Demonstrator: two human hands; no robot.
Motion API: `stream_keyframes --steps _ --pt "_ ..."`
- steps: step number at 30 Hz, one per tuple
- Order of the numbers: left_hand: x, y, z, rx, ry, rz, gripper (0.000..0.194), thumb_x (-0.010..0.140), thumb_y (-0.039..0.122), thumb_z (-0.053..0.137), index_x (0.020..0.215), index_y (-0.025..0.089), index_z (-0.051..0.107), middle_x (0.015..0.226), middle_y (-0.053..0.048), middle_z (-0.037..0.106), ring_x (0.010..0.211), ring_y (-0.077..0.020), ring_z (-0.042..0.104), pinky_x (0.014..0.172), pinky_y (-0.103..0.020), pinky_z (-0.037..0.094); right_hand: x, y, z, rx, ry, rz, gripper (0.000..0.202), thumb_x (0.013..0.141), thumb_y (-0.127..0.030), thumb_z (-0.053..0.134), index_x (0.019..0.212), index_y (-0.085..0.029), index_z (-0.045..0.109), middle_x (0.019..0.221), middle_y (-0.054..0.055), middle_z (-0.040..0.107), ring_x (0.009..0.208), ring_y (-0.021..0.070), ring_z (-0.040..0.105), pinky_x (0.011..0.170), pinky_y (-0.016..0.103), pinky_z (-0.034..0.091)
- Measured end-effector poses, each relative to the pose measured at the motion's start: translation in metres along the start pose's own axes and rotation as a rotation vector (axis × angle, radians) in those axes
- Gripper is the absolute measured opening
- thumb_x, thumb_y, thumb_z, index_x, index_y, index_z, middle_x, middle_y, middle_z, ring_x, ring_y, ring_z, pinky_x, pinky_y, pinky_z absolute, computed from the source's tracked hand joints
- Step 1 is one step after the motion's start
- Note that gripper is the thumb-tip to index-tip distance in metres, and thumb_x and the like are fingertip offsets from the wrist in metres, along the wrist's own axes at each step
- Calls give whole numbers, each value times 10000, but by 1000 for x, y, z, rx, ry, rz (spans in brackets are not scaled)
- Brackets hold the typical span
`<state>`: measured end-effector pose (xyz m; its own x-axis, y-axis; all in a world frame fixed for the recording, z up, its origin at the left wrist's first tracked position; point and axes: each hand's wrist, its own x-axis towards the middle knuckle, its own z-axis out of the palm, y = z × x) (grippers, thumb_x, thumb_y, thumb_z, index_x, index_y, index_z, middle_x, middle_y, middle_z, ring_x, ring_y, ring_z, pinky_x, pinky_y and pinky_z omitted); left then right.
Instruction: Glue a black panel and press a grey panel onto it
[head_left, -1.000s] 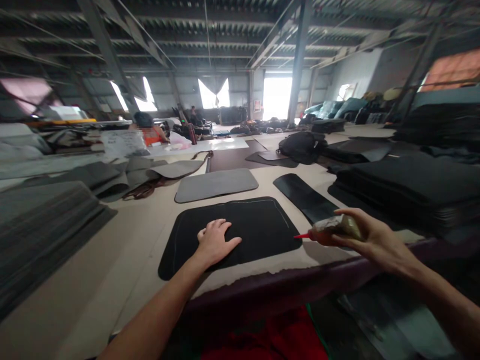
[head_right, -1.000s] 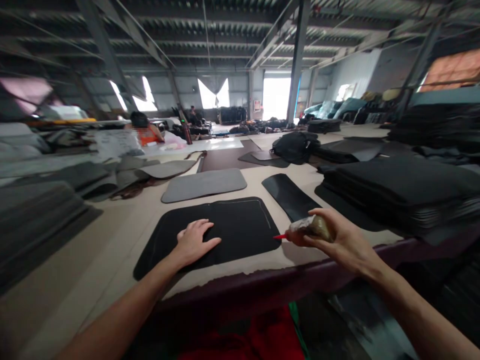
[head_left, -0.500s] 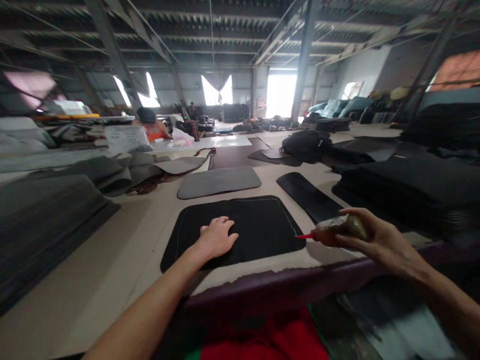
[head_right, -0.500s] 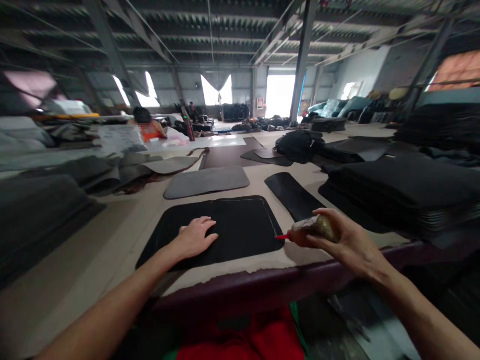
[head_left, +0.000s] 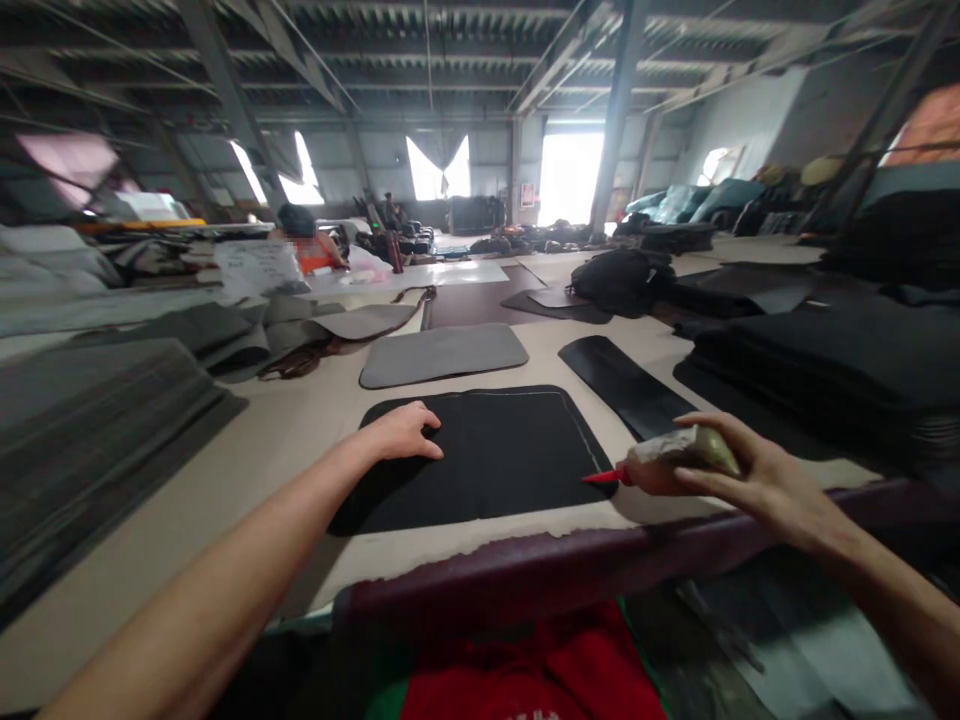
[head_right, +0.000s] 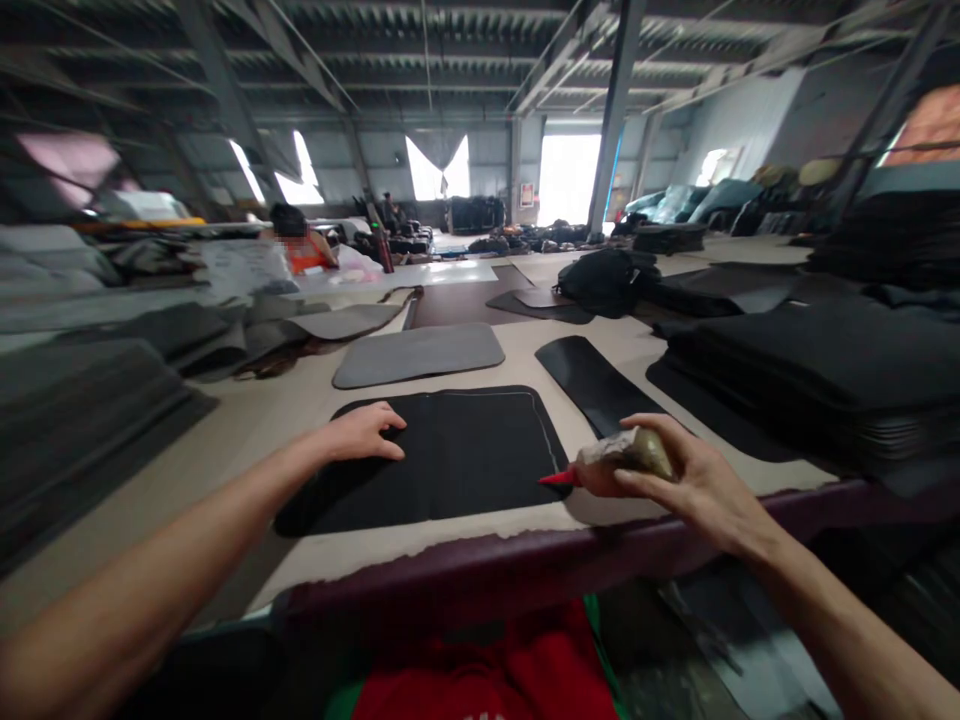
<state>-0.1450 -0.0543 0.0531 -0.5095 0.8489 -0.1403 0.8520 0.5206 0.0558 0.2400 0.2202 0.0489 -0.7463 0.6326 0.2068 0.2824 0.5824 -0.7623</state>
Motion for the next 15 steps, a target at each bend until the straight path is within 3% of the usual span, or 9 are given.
stream_keyframes --steps 9,15 --pt "0 -6 1 21 13 22 658 699 593 742 1252 242 676 1204 -78 614 1102 -270 625 942 -303 476 10 -17 20 89 -128 -89 610 707 -584 793 1192 -281 584 974 23 670 834 251 638 725 327 539" --pt "-3 -1 -4 70 -6 10 666 699 628 737 1236 238 683 1210 -83 625 1073 -280 638 893 -309 491 24 -44 52 81 -251 -189 575 740 -540 778 1208 -278 570 983 14 658 848 236 623 721 321 511"
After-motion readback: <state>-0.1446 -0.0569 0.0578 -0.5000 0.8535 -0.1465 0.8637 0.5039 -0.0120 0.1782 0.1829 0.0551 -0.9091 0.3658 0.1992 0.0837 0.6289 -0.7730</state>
